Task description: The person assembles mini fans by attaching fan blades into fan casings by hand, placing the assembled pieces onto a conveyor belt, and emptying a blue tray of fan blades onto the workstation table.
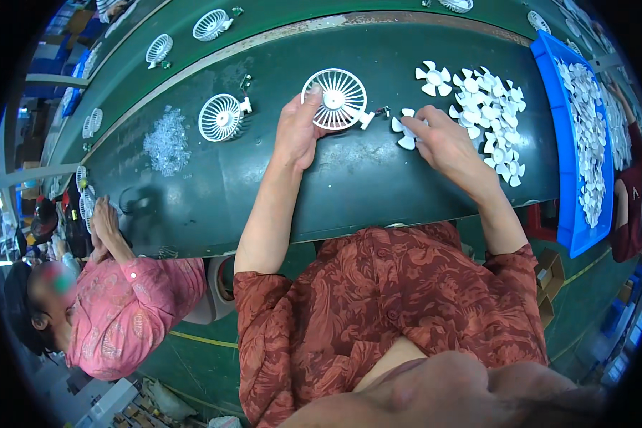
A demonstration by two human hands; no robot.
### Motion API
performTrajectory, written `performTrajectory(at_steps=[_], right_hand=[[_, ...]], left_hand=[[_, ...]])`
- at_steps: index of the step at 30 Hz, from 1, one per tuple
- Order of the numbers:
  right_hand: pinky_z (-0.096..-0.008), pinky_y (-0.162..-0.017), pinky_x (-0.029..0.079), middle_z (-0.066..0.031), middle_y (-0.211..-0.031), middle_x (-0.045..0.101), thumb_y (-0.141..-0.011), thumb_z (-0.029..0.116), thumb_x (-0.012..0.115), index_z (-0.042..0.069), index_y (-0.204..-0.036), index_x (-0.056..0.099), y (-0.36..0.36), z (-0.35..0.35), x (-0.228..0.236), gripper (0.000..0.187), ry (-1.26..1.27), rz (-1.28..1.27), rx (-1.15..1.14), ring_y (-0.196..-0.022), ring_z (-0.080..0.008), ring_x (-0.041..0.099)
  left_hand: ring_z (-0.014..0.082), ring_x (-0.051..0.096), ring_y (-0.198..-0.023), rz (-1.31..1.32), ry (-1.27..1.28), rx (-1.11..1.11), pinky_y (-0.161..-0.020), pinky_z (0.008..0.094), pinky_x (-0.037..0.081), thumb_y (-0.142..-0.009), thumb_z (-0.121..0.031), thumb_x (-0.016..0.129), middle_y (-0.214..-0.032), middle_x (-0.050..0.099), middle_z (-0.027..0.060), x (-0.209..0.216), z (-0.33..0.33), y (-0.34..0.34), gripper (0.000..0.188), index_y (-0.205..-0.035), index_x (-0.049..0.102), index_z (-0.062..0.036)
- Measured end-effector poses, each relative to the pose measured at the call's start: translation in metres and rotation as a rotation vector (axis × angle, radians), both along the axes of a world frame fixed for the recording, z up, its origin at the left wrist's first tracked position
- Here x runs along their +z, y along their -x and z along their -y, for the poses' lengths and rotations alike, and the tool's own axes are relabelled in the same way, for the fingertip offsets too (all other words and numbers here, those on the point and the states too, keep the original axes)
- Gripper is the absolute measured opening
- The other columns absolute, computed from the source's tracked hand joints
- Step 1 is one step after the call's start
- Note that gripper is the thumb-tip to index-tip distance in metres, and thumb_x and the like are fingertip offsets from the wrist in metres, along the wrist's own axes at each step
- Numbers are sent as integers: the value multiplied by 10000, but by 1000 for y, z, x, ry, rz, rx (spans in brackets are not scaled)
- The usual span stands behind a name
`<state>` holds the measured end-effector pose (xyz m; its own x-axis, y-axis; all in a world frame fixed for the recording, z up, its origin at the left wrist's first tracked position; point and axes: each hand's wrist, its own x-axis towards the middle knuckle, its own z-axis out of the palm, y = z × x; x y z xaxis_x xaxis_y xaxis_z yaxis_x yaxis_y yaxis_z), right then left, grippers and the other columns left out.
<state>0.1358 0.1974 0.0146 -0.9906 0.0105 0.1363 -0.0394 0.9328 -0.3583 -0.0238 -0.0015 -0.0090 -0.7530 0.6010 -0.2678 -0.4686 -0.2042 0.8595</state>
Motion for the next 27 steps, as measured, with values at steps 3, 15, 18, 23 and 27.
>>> performTrajectory(at_steps=[3, 15, 18, 23, 27], right_hand=[[-411, -699, 485, -134, -904, 508, -785, 78, 636, 50, -1029, 574, 1, 1, 4, 253, -57, 92, 9, -847, -299, 568], [-371, -593, 476, -100, -836, 545, -742, 159, 712, 55, -1012, 601, 12, 30, 34, 310, 263, -242, 67, -729, -279, 589], [-397, -620, 500, -102, -877, 538, -760, 147, 684, 60, -989, 563, 39, 38, 26, 273, 84, -274, 60, -818, -280, 586], [-404, -632, 508, -110, -875, 536, -768, 125, 642, 50, -926, 539, 56, 51, 9, 203, 32, -303, 45, -848, -285, 581], [-372, -628, 505, -104, -907, 546, -748, 92, 650, 43, -998, 564, 57, 53, 8, 269, 40, -476, 42, -838, -270, 575]], left_hand=[[197, 664, -833, 5, -10, -6, -733, 345, 581, -940, -359, 535, -983, 639, 120, -1, 0, -2, 404, -1087, 532, 17], [158, 658, -835, 5, -44, -111, -718, 295, 571, -975, -388, 448, -988, 641, 96, 1, -5, -16, 431, -1131, 530, 5], [115, 617, -829, 19, -70, -124, -686, 272, 541, -967, -372, 482, -962, 623, 63, 4, -8, -22, 404, -1112, 541, 0], [65, 546, -756, -202, 40, -34, -664, 221, 458, -896, -147, 611, -881, 606, 19, -11, -12, -24, 216, -1051, 579, 2], [59, 519, -729, -301, 142, 48, -637, 221, 434, -891, -120, 610, -865, 604, 14, -5, -12, -25, 239, -1076, 571, 28]])
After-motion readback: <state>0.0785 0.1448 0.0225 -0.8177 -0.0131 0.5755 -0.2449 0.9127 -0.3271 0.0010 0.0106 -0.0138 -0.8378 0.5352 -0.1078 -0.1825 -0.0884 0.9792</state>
